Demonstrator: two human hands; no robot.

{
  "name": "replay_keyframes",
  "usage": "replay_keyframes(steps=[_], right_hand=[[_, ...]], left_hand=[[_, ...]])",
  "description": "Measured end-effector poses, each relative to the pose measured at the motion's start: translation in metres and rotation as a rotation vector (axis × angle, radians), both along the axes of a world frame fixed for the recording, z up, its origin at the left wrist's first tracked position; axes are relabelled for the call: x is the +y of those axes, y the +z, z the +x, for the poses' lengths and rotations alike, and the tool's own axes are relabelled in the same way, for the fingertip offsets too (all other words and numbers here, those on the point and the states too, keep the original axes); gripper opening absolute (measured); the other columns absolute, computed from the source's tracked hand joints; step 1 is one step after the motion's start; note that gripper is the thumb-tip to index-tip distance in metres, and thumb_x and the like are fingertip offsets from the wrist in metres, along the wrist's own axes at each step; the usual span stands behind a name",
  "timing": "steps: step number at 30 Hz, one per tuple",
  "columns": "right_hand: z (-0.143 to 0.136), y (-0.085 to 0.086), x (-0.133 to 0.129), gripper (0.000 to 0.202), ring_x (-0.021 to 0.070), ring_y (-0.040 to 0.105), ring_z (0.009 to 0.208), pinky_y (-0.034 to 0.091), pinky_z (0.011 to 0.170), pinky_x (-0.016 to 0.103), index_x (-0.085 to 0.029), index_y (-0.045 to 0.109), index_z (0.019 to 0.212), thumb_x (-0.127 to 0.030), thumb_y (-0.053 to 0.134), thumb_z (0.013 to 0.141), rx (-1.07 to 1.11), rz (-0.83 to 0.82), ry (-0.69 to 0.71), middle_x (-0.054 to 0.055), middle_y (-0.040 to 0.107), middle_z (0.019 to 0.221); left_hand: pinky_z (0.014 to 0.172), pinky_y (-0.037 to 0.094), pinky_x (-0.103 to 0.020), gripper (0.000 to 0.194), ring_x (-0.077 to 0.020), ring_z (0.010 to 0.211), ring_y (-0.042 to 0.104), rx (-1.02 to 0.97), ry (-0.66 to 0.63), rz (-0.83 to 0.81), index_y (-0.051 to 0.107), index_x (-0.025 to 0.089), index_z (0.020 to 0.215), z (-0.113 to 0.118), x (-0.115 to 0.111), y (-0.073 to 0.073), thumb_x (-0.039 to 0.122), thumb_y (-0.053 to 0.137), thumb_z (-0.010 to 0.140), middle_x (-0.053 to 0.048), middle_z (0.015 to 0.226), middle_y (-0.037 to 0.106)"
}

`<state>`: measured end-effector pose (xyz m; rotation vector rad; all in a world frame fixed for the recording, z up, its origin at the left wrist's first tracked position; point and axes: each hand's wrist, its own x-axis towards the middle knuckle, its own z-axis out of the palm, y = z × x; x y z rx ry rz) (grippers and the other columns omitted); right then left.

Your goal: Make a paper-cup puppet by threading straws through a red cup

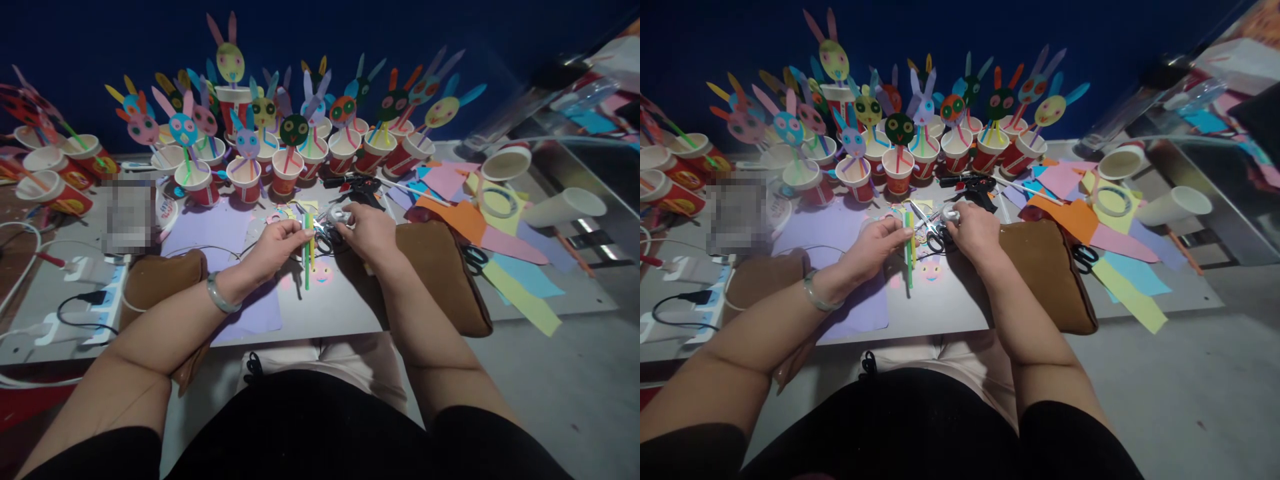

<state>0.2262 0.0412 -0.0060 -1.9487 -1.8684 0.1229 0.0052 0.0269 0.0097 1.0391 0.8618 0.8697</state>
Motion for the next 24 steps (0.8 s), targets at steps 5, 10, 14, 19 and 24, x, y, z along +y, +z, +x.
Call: replay_keyframes(steps=[5,10,14,19,24], right_hand=[[-0.011,0.013,-0.01,0.032,0.0166,0.062,0.067,0.048,0.065,0.031,-0.018,0.081,0.1,-0.047,0.073,0.089,0.533,0.038,0.249,0.005,0.075,0.079],[-0.028,0.018,-0.022,0.049,0.012,0.056,0.063,0.044,0.06,0.027,-0.018,0.083,0.103,-0.063,0.069,0.091,0.931,-0.052,0.429,0.001,0.067,0.071],[-0.033,0.017,-0.026,0.049,0.0114,0.053,0.064,0.042,0.059,0.027,-0.016,0.084,0.106,-0.06,0.069,0.092,0.967,-0.081,0.459,0.001,0.064,0.07],[-0.031,0.019,-0.027,0.043,0.0136,0.058,0.071,0.047,0.067,0.029,-0.018,0.084,0.109,-0.055,0.069,0.093,0.932,-0.083,0.503,0.002,0.069,0.076],[-0.03,0.02,-0.026,0.037,0.0129,0.059,0.072,0.049,0.071,0.029,-0.02,0.083,0.112,-0.049,0.071,0.093,0.919,-0.094,0.521,0.003,0.073,0.084]], left_hand=[[0.053,0.035,-0.024,0.045,-0.0077,0.052,0.048,0.049,-0.099,-0.057,0.057,0.019,0.066,0.0,-0.001,-0.001,0.048,0.09,0.073,0.003,0.06,0.06],[0.05,0.035,-0.022,0.048,-0.0063,0.049,0.049,0.078,-0.135,-0.078,0.062,0.016,0.066,0.0,-0.003,0.004,0.052,0.093,0.064,0.002,0.058,0.062],[0.051,0.039,-0.021,0.048,-0.0057,0.049,0.05,0.074,-0.14,-0.106,0.061,0.015,0.067,0.0,-0.004,0.008,0.049,0.095,0.062,0.004,0.057,0.061],[0.05,0.036,-0.02,0.045,-0.0054,0.05,0.05,0.068,-0.124,-0.089,0.06,0.015,0.068,0.0,-0.005,0.006,0.047,0.092,0.067,0.003,0.058,0.062],[0.049,0.034,-0.02,0.045,-0.0046,0.049,0.049,0.048,-0.099,-0.091,0.059,0.015,0.067,0.0,-0.006,0.006,0.045,0.092,0.067,0.003,0.058,0.061]])
